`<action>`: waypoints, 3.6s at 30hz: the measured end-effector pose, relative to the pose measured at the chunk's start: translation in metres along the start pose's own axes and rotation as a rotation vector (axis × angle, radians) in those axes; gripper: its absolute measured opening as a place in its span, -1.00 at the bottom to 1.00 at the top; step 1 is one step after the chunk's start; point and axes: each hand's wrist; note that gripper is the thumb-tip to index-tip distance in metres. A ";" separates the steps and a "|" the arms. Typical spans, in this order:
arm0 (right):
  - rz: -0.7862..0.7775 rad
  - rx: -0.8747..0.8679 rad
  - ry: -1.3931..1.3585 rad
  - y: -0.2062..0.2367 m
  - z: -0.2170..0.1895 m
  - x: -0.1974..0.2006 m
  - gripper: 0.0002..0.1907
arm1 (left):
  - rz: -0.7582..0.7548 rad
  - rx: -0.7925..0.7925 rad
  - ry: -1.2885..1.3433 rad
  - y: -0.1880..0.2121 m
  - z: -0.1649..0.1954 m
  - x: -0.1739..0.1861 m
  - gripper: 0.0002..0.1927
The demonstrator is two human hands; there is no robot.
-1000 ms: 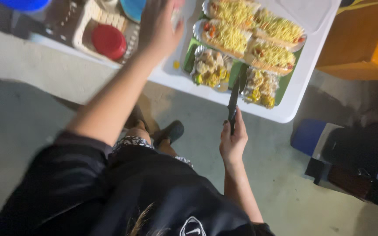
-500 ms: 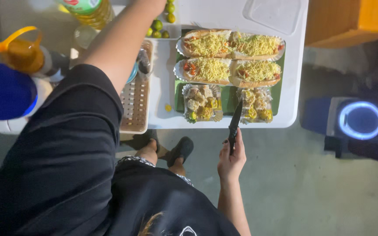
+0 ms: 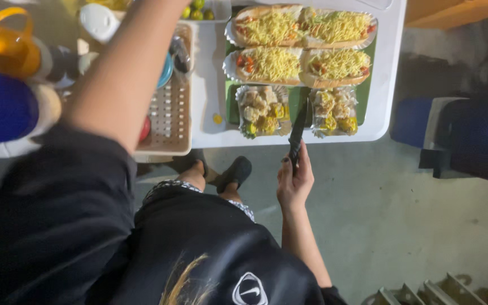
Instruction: The person assembles food items on a tray, adding shredded topping from a container, slicing a lime, and drizzling sauce from a squeeze bottle onto the food. The person handles multiple containers and tools while arranging the items.
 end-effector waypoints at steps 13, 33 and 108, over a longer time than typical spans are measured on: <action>-0.456 -0.082 -0.105 0.000 0.003 0.004 -0.38 | 0.083 0.130 0.933 0.246 -0.019 -0.075 -0.59; -0.614 0.435 0.621 0.001 0.037 -0.036 -0.35 | 0.622 -0.294 -0.760 0.270 -0.132 -0.125 -0.64; -0.888 0.500 1.204 -0.005 0.100 -0.005 -0.73 | 0.141 -0.409 -0.230 0.186 -0.059 -0.222 -0.63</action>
Point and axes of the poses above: each hand's wrist, its own y-axis away from the middle knuckle, its own x-axis out of the back of the hand, z = x × y, and after that the axes turned 2 degrees about -y, right-handed
